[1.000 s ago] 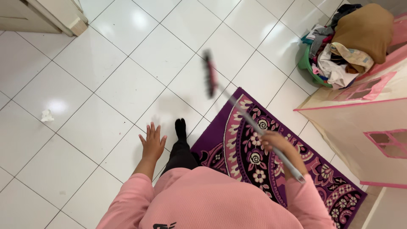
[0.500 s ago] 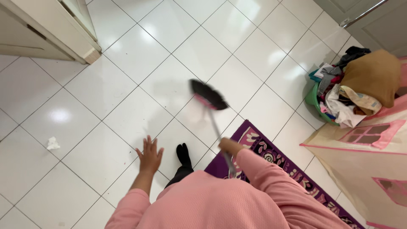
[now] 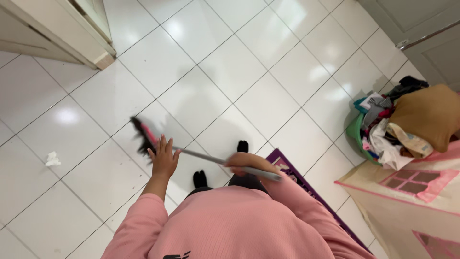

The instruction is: The person sweeps the tiled floor using a broom, moving around a patterned rug and under a table, then opens a door and places a pink garment into an orange basket.

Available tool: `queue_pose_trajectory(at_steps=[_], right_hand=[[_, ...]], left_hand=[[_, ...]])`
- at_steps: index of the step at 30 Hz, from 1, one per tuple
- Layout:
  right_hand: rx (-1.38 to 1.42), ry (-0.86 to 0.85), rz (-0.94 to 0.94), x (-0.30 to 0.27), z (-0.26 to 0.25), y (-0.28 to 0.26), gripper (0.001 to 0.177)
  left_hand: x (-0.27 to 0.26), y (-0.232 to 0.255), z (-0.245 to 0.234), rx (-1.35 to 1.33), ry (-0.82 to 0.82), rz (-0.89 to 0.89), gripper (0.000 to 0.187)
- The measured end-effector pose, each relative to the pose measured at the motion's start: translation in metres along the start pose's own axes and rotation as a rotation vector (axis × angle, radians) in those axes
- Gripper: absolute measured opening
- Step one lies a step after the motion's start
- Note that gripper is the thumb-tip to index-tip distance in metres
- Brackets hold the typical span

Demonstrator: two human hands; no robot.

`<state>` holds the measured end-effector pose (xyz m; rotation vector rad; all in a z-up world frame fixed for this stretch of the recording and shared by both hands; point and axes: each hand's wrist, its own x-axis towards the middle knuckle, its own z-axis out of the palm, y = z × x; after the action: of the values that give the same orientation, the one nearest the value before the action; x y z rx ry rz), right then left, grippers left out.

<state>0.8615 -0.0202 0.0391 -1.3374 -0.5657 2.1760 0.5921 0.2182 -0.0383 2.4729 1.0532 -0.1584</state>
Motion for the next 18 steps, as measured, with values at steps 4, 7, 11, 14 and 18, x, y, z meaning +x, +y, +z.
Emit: queue_pose_trajectory(at_steps=[4, 7, 11, 14, 18], right_hand=[[-0.127, 0.565, 0.283, -0.161, -0.066, -0.003, 0.033], [-0.151, 0.691, 0.255, -0.252, -0.141, -0.01, 0.043], [-0.154, 0.874, 0.257, -0.264, -0.28, -0.024, 0.039], [-0.291, 1.021, 0.412, -0.217, -0.382, -0.064, 0.024], [-0.016, 1.048, 0.382, -0.136, -0.428, -0.114, 0.011]], left_hand=[[0.042, 0.027, 0.016, 0.016, -0.006, -0.069, 0.066], [0.072, 0.058, 0.019, 0.043, -0.002, -0.159, 0.066], [0.111, 0.117, 0.011, 0.049, 0.023, -0.245, 0.065], [0.133, 0.155, 0.01, -0.029, 0.053, -0.278, 0.065], [0.127, 0.185, 0.01, 0.012, 0.028, -0.298, 0.065]])
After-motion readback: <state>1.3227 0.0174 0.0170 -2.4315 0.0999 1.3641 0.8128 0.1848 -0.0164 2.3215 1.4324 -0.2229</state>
